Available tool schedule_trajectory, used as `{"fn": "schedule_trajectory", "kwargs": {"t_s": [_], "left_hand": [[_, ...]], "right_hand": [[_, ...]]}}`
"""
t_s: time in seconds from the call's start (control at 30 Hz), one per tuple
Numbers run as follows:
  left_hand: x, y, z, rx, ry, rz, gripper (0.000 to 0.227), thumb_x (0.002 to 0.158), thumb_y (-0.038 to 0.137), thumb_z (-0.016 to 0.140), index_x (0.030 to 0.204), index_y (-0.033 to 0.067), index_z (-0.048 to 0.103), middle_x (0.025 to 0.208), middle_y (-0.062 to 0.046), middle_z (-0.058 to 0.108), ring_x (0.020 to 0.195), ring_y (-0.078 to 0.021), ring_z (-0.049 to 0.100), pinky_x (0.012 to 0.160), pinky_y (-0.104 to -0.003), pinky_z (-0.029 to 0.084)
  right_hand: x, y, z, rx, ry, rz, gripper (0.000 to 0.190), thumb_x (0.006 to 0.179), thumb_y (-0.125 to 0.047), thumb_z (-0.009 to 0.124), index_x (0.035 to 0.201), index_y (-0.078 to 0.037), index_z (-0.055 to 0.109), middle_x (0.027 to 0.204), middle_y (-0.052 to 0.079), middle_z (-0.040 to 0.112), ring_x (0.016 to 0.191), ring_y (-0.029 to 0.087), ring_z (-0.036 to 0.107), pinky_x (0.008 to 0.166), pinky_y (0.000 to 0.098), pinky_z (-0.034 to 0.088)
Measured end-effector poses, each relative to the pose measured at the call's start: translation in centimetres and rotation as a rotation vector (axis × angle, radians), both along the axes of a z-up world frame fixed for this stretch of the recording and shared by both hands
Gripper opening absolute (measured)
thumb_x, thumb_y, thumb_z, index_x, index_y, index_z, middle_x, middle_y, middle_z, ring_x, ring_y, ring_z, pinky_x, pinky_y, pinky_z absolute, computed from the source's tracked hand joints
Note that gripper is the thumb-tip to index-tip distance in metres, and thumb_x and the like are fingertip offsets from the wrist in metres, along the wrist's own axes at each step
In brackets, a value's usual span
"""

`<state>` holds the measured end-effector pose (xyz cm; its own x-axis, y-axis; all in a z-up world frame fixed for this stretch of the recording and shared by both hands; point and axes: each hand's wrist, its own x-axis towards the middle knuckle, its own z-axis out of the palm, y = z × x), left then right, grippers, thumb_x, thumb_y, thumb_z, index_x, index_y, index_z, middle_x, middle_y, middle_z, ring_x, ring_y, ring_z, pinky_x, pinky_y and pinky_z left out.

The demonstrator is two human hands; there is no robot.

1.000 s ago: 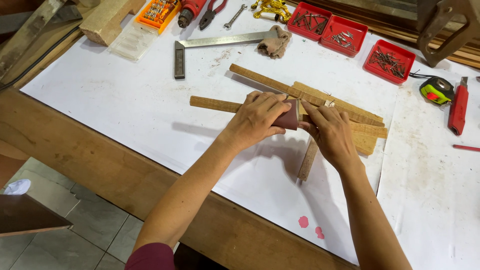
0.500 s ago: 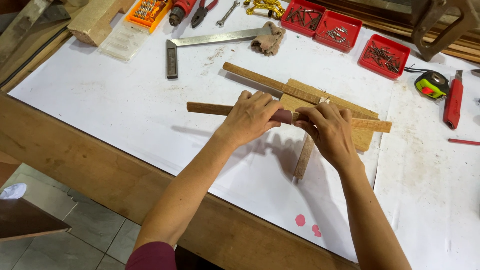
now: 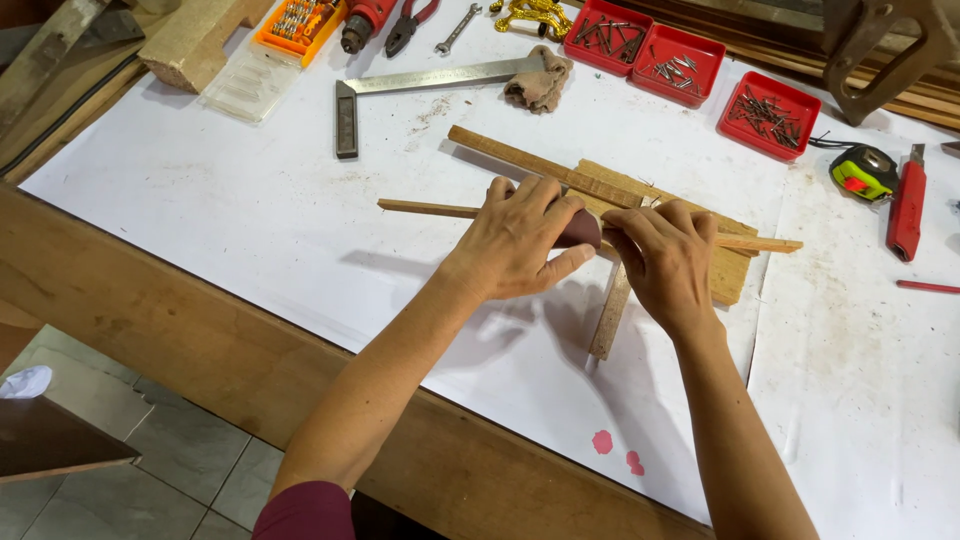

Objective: The recorder uses sandpaper to smooth the surface of small wooden strips at a workbench.

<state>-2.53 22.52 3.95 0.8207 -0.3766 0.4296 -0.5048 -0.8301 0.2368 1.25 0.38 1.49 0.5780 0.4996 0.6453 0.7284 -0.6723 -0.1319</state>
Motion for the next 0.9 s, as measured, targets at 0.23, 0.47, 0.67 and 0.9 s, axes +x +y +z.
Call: {"fn": "schedule_trajectory", "kwargs": {"t_s": [0.23, 0.47, 0.67, 0.9], "left_hand": [[1.4, 2.6, -3.7, 0.032, -0.208, 0.000, 0.014, 0.097, 0.023, 0.064, 0.109, 0.0148, 0.064, 0.103, -0.001, 0.062, 0.105, -0.0187, 0.058, 0.099, -0.048, 0.036], [1.0, 1.9, -3.5, 0.035, -0.147, 0.062, 0.007, 0.102, 0.013, 0.061, 0.102, 0.0139, 0.068, 0.094, 0.000, 0.066, 0.099, -0.0197, 0.061, 0.099, -0.044, 0.039], [0.6, 2.7, -2.8, -0.013, -0.232, 0.040, 0.012, 0.099, 0.013, 0.061, 0.109, 0.0145, 0.068, 0.100, 0.000, 0.068, 0.107, -0.0189, 0.063, 0.110, -0.048, 0.038], [-0.1, 2.4, -3.0, -0.049, -0.294, 0.055, 0.017, 0.100, 0.012, 0.062, 0.116, 0.0138, 0.067, 0.106, -0.001, 0.068, 0.114, -0.0203, 0.064, 0.115, -0.049, 0.040]], "right_hand": [[0.4, -0.8, -1.2, 0.019, 0.022, -0.024, 0.015, 0.099, -0.029, 0.078, 0.108, -0.018, 0.074, 0.097, -0.006, 0.073, 0.094, 0.017, 0.057, 0.089, 0.0373, 0.032], [0.0, 0.8, -0.7, -0.050, 0.014, -0.026, 0.012, 0.102, -0.025, 0.072, 0.112, -0.020, 0.076, 0.094, -0.005, 0.073, 0.088, 0.015, 0.058, 0.086, 0.0365, 0.033], [0.6, 1.3, -1.6, -0.071, -0.002, -0.027, 0.010, 0.106, -0.023, 0.069, 0.114, -0.018, 0.073, 0.102, -0.002, 0.075, 0.090, 0.015, 0.065, 0.084, 0.0354, 0.040], [-0.3, 2.8, -1.4, -0.013, -0.127, -0.004, 0.015, 0.103, -0.012, 0.071, 0.116, -0.018, 0.071, 0.113, -0.003, 0.075, 0.101, 0.017, 0.066, 0.093, 0.0372, 0.040]]}}
